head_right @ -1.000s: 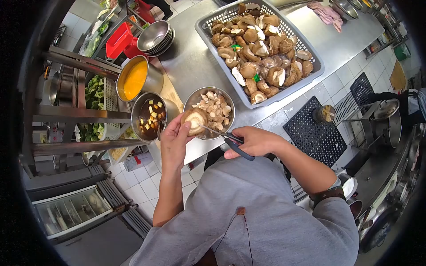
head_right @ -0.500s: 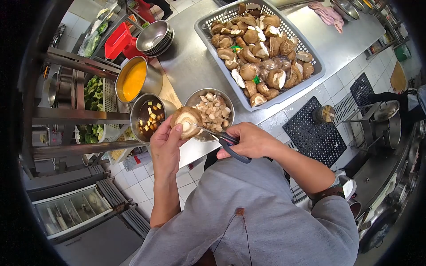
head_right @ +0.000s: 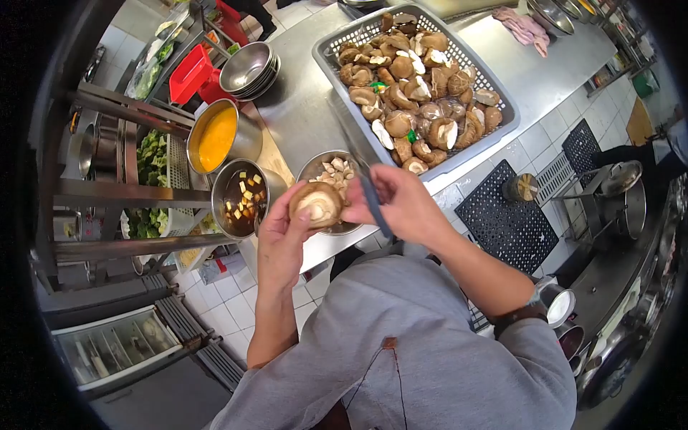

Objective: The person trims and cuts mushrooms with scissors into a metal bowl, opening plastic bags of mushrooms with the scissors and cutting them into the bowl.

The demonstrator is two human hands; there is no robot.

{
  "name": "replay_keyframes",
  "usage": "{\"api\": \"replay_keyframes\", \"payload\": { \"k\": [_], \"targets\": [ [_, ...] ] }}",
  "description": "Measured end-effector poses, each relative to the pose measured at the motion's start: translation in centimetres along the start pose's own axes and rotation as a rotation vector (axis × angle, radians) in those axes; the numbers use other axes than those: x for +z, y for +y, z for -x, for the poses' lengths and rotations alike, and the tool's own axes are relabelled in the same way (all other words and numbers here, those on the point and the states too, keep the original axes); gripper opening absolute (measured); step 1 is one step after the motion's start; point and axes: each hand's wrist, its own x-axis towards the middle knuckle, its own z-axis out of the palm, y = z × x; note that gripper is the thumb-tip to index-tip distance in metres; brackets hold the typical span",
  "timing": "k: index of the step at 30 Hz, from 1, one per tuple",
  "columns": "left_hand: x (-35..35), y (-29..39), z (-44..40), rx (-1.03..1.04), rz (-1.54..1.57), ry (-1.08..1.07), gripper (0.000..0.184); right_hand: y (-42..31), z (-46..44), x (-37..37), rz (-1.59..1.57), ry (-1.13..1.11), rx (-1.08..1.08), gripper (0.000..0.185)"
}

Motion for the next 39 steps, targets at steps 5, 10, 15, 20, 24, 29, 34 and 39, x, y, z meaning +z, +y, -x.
{"api": "replay_keyframes", "payload": {
  "k": [5,10,15,20,24,29,34,39],
  "targets": [
    [-0.1,0.0,-0.1,0.030,-0.080,-0.003,0.039,-0.7,-2.2,0.7,0.021,-0.081,0.104,0.044],
    [-0.7,-0.8,0.2,0.015,-0.064,-0.028,0.036,0.9,-3.0,1.1,-0.019,-0.114,0.098,0.035],
    [-1.9,0.7,-0.3,-0.163,-0.020,-0.144,0.035,-0.6,-3.7,0.2,0.027,-0.291,0.245,0.022],
    [-2.8,1.0,-1.6,-0.257,0.027,-0.313,0.034,-1.5,-3.6,-1.7,-0.115,-0.383,0.318,0.025],
    [-2.4,1.0,-2.9,-0.365,0.095,-0.373,0.032,-2.3,-3.4,-5.3,0.042,-0.365,0.209,0.027],
    [-1.4,-0.1,-5.2,-0.220,-0.115,-0.164,0.024,-6.3,-4.5,-10.8,0.439,0.236,0.004,0.027],
    [0.0,-0.5,-5.9,-0.188,0.133,-0.059,0.024,-7.1,-5.3,-13.3,0.898,0.539,-0.031,0.037],
    [0.2,0.3,-5.1,-0.129,0.195,0.037,0.027,-4.7,1.4,-5.9,0.747,-0.083,0.029,0.061]
  ]
}}
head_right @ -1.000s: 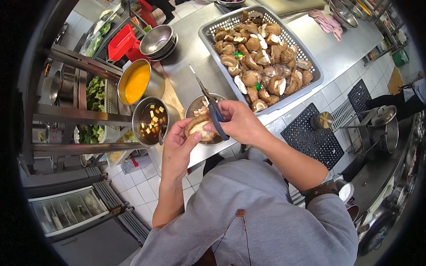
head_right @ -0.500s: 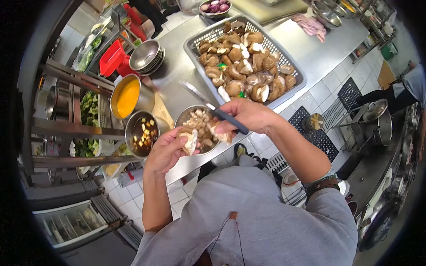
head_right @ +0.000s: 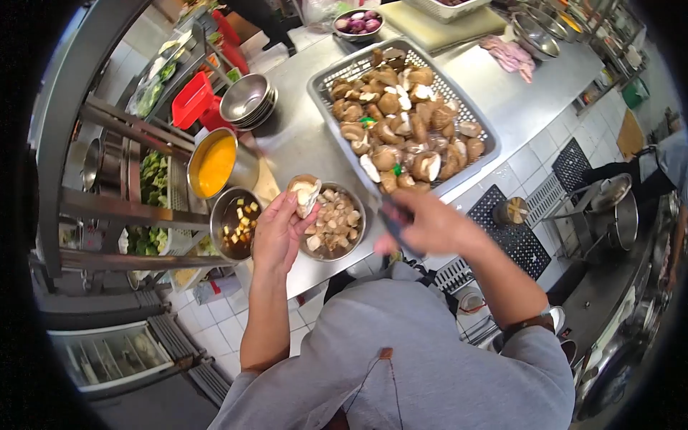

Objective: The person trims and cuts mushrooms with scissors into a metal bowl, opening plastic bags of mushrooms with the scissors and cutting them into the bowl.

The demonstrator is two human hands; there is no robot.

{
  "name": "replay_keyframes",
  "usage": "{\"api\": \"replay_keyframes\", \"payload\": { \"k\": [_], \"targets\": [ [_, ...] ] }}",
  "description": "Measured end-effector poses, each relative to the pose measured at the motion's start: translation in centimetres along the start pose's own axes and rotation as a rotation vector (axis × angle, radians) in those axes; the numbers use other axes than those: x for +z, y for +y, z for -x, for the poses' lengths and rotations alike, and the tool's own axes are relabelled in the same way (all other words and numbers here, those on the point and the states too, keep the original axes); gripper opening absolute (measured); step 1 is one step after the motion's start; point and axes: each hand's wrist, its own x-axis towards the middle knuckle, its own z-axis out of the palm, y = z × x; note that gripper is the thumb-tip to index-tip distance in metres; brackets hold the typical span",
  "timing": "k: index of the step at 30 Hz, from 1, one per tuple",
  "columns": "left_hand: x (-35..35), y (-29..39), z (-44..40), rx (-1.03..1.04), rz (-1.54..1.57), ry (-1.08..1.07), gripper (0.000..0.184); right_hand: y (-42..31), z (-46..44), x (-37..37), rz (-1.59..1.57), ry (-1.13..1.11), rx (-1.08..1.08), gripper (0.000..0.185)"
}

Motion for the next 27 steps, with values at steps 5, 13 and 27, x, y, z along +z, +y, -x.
{"api": "replay_keyframes", "payload": {
  "k": [5,13,27],
  "targets": [
    [0.1,-0.3,1.5,0.099,-0.099,0.096,0.030,2.3,0.5,5.5,-0.221,-0.370,0.215,0.074],
    [-0.5,-1.6,3.4,0.100,-0.204,0.154,0.036,2.5,-1.4,8.0,-0.258,-0.371,0.048,0.060],
    [-2.3,-0.9,4.3,0.104,-0.259,0.199,0.033,2.7,-1.5,8.2,-0.291,-0.420,0.244,0.039]
  ]
}}
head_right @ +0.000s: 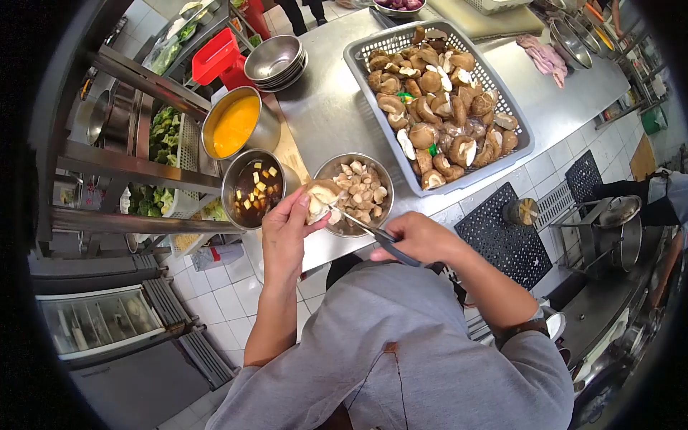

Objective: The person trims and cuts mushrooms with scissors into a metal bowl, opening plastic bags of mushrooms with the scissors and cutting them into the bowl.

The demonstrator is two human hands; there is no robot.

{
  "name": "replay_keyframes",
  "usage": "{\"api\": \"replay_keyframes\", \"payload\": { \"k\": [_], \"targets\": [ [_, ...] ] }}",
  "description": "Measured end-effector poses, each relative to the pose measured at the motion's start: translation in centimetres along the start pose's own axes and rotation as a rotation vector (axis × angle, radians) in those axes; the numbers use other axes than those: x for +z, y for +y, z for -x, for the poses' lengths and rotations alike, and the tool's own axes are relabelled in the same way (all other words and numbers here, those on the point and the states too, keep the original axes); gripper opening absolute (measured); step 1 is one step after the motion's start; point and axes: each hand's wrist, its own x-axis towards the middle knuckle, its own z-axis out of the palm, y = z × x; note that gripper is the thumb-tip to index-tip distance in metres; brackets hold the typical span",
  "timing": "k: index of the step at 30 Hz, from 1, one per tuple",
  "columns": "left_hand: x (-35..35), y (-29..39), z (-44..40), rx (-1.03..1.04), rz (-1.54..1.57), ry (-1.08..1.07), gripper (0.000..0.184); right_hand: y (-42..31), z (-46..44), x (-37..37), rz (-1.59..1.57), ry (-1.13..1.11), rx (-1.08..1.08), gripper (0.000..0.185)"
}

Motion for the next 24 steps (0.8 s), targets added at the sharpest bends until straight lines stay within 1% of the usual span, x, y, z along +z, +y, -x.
{"api": "replay_keyframes", "payload": {
  "k": [1,3,4,5,7,9,10,11,13,14,15,17,18,19,20,21,23,24],
  "targets": [
    [-0.2,-0.1,-0.1,0.020,0.009,0.013,0.032,0.2,0.5,-0.3,0.002,0.006,-0.002,0.039],
    [-0.2,0.1,-0.2,0.050,0.025,0.015,0.031,0.5,1.3,-0.7,-0.187,0.146,-0.100,0.032],
    [0.0,0.1,-0.1,0.043,0.004,-0.023,0.029,0.8,1.1,-0.9,-0.408,0.190,-0.170,0.029],
    [0.7,0.2,-0.1,0.039,-0.015,-0.072,0.026,0.2,0.6,-0.7,-0.417,0.336,-0.334,0.027],
    [2.6,0.1,-0.1,0.028,0.017,-0.163,0.024,-2.6,0.1,-0.5,-0.529,0.491,-0.391,0.037],
    [3.8,-0.1,-0.5,-0.040,-0.065,-0.412,0.025,-2.9,0.3,-1.3,-0.497,0.390,-0.332,0.039],
    [3.9,0.2,-1.2,-0.054,-0.134,-0.502,0.025,-2.3,0.4,-2.0,-0.513,0.342,-0.271,0.036],
    [3.8,0.4,-2.3,-0.045,-0.142,-0.520,0.025,-1.7,0.8,-3.1,-0.516,0.361,-0.282,0.036],
    [4.4,0.9,-4.9,-0.070,-0.347,-0.843,0.023,-0.7,2.2,-5.5,-0.429,0.274,-0.264,0.030],
    [5.4,1.6,-5.7,-0.027,-0.383,-0.824,0.025,-0.6,2.7,-6.5,-0.477,0.319,-0.287,0.030],
    [6.7,2.2,-6.8,-0.021,-0.390,-0.832,0.025,-0.3,2.7,-7.7,-0.463,0.416,-0.317,0.031],
    [9.6,3.8,-9.4,0.027,-0.508,-0.687,0.029,-0.4,2.5,-10.6,-0.445,0.628,-0.388,0.033],
    [11.5,4.2,-10.8,0.039,-0.521,-0.697,0.029,-0.8,2.0,-12.4,-0.447,0.708,-0.372,0.033],
    [13.4,4.2,-12.1,0.080,-0.363,-0.597,0.030,-1.1,1.8,-14.0,-0.452,0.790,-0.351,0.034],
    [14.7,4.0,-13.0,0.118,-0.205,-0.499,0.030,-2.5,1.3,-14.7,-0.588,0.827,-0.421,0.034],
    [15.3,3.7,-13.4,0.123,-0.217,-0.518,0.030,-1.9,0.8,-16.6,-0.489,0.861,-0.410,0.031],
    [16.3,3.0,-14.2,0.657,-0.778,-0.327,0.028,-0.7,0.4,-18.7,-0.346,0.979,-0.389,0.031],
    [16.0,1.5,-14.8,0.734,-0.800,-0.453,0.025,0.0,0.9,-19.1,-0.357,0.995,-0.398,0.031]
  ]
}}
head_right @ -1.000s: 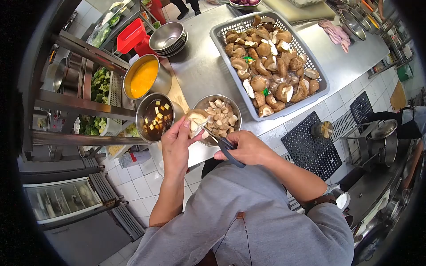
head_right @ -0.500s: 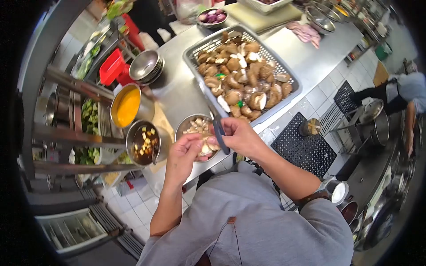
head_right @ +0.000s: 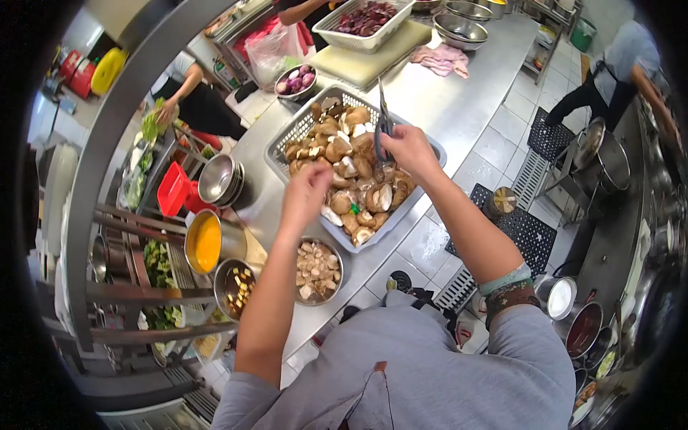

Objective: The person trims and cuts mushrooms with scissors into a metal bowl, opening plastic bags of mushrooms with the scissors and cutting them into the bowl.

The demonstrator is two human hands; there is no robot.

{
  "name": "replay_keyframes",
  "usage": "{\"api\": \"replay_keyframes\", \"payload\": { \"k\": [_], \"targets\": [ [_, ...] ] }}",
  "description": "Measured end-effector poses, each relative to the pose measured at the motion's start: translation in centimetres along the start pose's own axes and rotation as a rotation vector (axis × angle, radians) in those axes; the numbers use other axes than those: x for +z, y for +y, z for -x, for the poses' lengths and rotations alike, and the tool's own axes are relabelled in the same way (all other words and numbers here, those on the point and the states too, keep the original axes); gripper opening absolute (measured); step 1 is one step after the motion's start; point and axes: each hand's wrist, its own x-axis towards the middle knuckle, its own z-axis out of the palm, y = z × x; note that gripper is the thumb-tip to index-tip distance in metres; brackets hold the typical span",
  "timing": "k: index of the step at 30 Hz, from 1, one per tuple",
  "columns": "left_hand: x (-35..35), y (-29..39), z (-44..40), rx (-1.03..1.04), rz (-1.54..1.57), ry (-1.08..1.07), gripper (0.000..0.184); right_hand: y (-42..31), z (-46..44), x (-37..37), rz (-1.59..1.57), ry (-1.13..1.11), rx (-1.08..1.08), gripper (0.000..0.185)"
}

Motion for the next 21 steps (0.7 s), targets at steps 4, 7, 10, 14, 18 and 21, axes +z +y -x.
{"api": "replay_keyframes", "payload": {
  "k": [4,7,10,14,18,21],
  "targets": [
    [3.6,0.6,1.4,0.129,-0.081,-0.245,0.016,1.1,2.8,-1.7,0.016,0.103,0.082,0.025],
    [4.7,0.7,0.1,0.165,-0.287,-0.147,0.026,2.9,4.6,-1.9,-0.181,0.175,0.034,0.021],
    [4.8,1.6,-1.5,0.099,-0.575,-0.368,0.036,4.6,5.3,-1.3,-0.260,0.263,-0.065,0.024],
    [5.0,2.5,-3.0,-0.086,-0.735,-0.636,0.053,5.6,5.0,-0.5,-0.380,0.341,-0.091,0.022],
    [5.4,3.0,-3.0,-0.077,-0.817,-0.708,0.068,6.1,5.2,-0.1,-0.349,0.355,-0.115,0.021],
    [5.9,1.5,-2.4,-0.040,-0.685,-0.500,0.065,5.1,6.1,0.2,-0.153,0.380,-0.112,0.021]
  ]
}}
